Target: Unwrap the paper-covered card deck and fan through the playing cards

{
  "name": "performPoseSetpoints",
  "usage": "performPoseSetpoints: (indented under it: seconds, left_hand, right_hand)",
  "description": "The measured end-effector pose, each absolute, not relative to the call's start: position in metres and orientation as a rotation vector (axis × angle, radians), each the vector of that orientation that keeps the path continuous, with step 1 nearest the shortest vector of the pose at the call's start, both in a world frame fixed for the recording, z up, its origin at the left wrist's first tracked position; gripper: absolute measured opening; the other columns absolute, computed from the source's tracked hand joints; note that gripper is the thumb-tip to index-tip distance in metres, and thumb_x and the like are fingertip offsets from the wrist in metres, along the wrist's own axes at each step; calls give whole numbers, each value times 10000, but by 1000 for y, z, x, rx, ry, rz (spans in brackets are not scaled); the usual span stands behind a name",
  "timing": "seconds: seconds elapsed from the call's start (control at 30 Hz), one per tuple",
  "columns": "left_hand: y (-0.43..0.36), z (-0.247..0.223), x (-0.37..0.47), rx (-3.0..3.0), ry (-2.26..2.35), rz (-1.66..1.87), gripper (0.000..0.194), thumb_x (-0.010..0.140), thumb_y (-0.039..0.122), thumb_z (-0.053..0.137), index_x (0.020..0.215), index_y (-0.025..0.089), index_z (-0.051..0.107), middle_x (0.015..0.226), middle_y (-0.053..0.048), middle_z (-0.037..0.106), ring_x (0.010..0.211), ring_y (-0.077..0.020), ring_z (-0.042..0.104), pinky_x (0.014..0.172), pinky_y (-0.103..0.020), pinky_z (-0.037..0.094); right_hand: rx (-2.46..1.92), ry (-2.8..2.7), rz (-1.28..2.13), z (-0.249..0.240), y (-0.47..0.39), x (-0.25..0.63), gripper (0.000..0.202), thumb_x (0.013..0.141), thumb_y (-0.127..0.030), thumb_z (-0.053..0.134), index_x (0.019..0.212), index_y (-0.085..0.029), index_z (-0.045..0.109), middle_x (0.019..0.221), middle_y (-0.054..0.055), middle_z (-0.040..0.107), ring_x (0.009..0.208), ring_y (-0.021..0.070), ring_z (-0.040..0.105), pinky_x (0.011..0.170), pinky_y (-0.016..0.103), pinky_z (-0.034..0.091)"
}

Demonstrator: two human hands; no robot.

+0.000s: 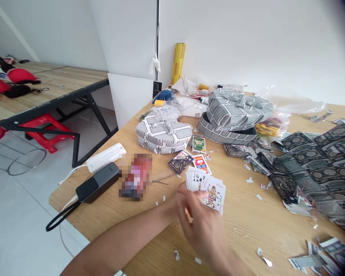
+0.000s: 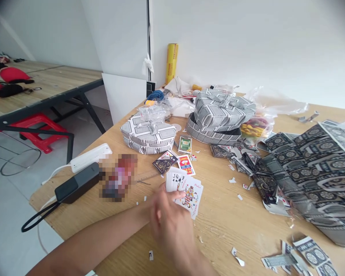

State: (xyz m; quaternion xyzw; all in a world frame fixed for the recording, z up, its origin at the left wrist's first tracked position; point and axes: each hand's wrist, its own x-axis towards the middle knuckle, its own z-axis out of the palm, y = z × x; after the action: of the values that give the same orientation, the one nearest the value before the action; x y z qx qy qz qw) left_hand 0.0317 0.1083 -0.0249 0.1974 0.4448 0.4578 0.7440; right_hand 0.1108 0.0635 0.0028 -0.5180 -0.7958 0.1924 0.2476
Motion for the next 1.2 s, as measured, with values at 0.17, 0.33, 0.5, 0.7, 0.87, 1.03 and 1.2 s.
performPoseSetpoints:
  seconds: [0.17, 0.33, 0.5, 0.7, 0.87, 1.03, 1.2]
  left_hand:
    - [114, -28, 31, 452, 826, 940, 480, 562, 269, 861, 1005, 158, 714, 1006, -98, 752, 917, -271, 701, 781, -340, 533]
    - [112, -26, 32, 511, 729, 953, 518, 615, 302, 847, 1086, 146, 697, 1056, -136, 743, 958, -287, 703, 851, -380, 532]
    - [110, -25, 33, 553, 752, 939, 514, 645, 295, 837, 1107, 132, 682, 1089, -142, 733, 939, -272, 704, 840, -374, 544]
    - [115, -22, 32, 584, 904, 924, 473, 638, 274, 840, 1063, 130, 689, 1043, -130, 748, 882, -257, 716, 793, -370, 567]
    - [113, -20, 32, 599, 958, 920, 525, 567, 243, 874, 1044, 126, 688, 1008, -124, 757, 876, -264, 718, 815, -397, 567]
    - [113, -16, 33, 598, 987, 922, 542, 558, 259, 882, 1047, 144, 679, 996, -109, 758, 853, -251, 718, 736, -344, 582]
    - [116, -12, 29, 658, 1048, 871, 536, 677, 360, 802, 1132, 156, 605, 1040, -117, 734, 823, -238, 709, 593, -298, 584]
  right_hand:
    - [-1701, -1624, 439, -15, 71, 172, 338, 887, -502, 509, 1097, -240, 544, 722, 5, 549, 541, 142, 505, 520, 257, 399]
    - [-1607, -1140, 1003, -24, 82, 190, 516, 696, -652, 686, 953, -218, 575, 765, 26, 588, 594, 155, 511, 468, 254, 390]
    - [-1452, -991, 1395, -27, 83, 188, 466, 656, -612, 759, 755, -173, 634, 667, 34, 637, 564, 145, 520, 472, 247, 386]
    - [-1353, -847, 1461, -27, 82, 198, 506, 696, -581, 748, 957, -159, 650, 847, 72, 730, 695, 184, 659, 523, 244, 490]
    - [-1325, -778, 1472, -28, 83, 204, 515, 663, -544, 785, 982, -166, 637, 913, 79, 742, 757, 205, 696, 521, 236, 516]
    - [-1283, -768, 1524, -28, 84, 203, 532, 621, -463, 837, 1022, -172, 641, 926, 60, 741, 728, 170, 680, 509, 204, 487]
    - [-1249, -756, 1532, -30, 84, 207, 501, 642, -428, 833, 1049, -179, 678, 943, 43, 729, 720, 133, 638, 508, 178, 440]
